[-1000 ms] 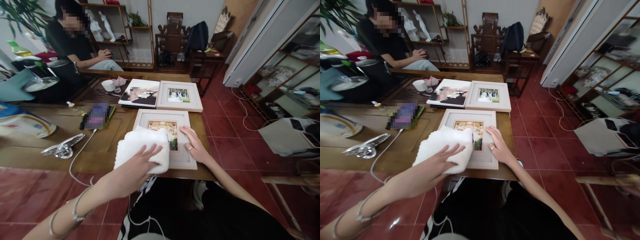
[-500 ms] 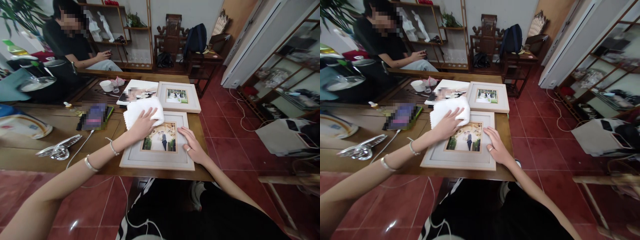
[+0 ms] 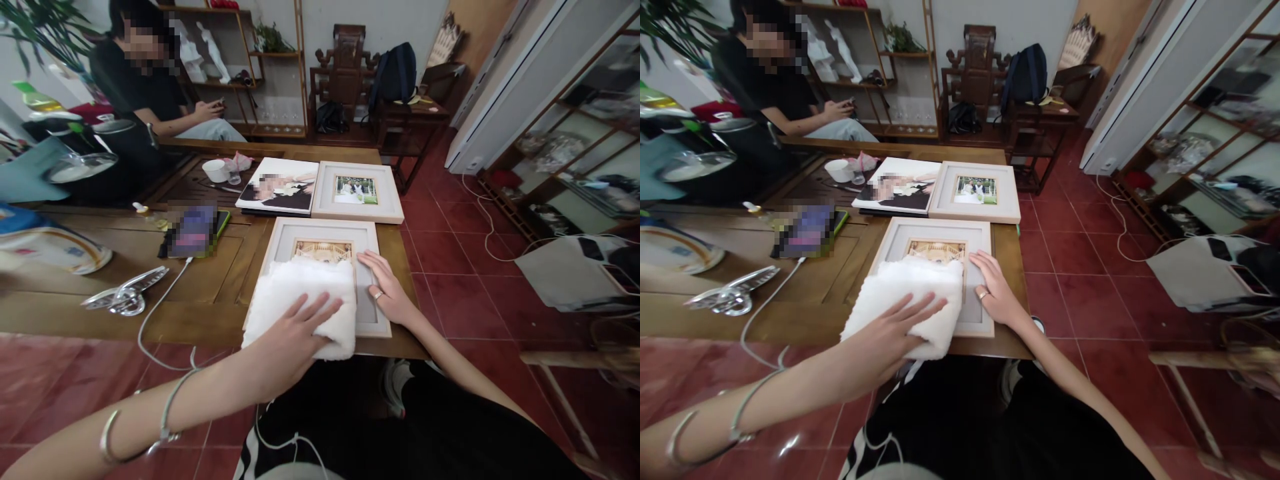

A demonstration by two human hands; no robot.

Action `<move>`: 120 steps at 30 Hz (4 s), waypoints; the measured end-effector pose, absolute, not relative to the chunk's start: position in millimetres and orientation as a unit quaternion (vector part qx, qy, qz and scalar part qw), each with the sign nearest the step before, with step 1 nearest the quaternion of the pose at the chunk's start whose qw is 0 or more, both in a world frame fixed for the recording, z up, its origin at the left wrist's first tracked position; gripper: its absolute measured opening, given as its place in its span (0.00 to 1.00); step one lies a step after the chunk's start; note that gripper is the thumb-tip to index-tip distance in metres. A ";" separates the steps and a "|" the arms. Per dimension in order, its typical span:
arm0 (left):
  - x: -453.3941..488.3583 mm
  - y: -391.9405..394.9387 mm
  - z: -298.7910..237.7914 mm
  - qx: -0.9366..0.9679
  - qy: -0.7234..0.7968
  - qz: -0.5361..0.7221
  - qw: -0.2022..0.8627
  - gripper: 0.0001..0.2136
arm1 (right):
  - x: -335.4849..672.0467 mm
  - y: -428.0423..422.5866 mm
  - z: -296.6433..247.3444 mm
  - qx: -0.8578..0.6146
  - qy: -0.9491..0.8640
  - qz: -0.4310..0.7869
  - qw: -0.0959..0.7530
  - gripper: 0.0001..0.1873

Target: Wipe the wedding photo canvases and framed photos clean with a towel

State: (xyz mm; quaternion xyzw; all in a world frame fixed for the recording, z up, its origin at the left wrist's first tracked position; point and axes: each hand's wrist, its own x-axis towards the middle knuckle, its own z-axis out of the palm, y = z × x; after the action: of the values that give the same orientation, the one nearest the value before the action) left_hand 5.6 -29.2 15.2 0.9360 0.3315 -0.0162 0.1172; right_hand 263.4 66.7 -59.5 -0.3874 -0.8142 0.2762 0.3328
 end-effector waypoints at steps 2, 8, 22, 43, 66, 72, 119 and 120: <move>5.4 -22.1 12.6 0.934 0.339 -0.005 0.113 0.17 | 263.9 67.0 -59.4 -0.384 -0.817 0.275 0.331 0.31; 16.8 40.1 -0.1 0.903 0.426 0.002 0.059 0.18 | 265.3 67.9 -58.1 -0.373 -0.829 0.262 0.324 0.28; 47.2 48.2 15.1 0.908 0.408 -0.086 0.048 0.21 | 266.0 68.2 -59.1 -0.379 -0.824 0.274 0.320 0.29; 64.7 37.5 16.1 0.903 0.412 -0.046 0.114 0.23 | 269.5 68.2 -66.0 -0.395 -0.797 0.297 0.347 0.29; -41.7 -18.8 7.9 0.897 0.439 0.031 0.041 0.16 | 264.8 64.7 -55.5 -0.409 -0.796 0.313 0.318 0.34; -58.0 4.7 2.4 0.883 0.466 0.049 0.001 0.13 | 262.2 63.2 -52.2 -0.421 -0.792 0.313 0.312 0.34; -39.4 -26.0 -3.4 0.869 0.489 0.071 -0.025 0.15 | 264.9 63.8 -50.0 -0.397 -0.799 0.315 0.323 0.36; -38.0 -34.7 -4.5 0.869 0.487 0.084 -0.018 0.14 | 264.7 63.7 -49.2 -0.398 -0.797 0.318 0.323 0.37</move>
State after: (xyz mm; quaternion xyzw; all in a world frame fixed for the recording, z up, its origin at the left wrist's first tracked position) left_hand -38.0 -34.7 -4.5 0.8693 0.4868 0.0839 -0.0179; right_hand 264.7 63.7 -49.2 -0.3979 -0.7974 0.3184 0.3232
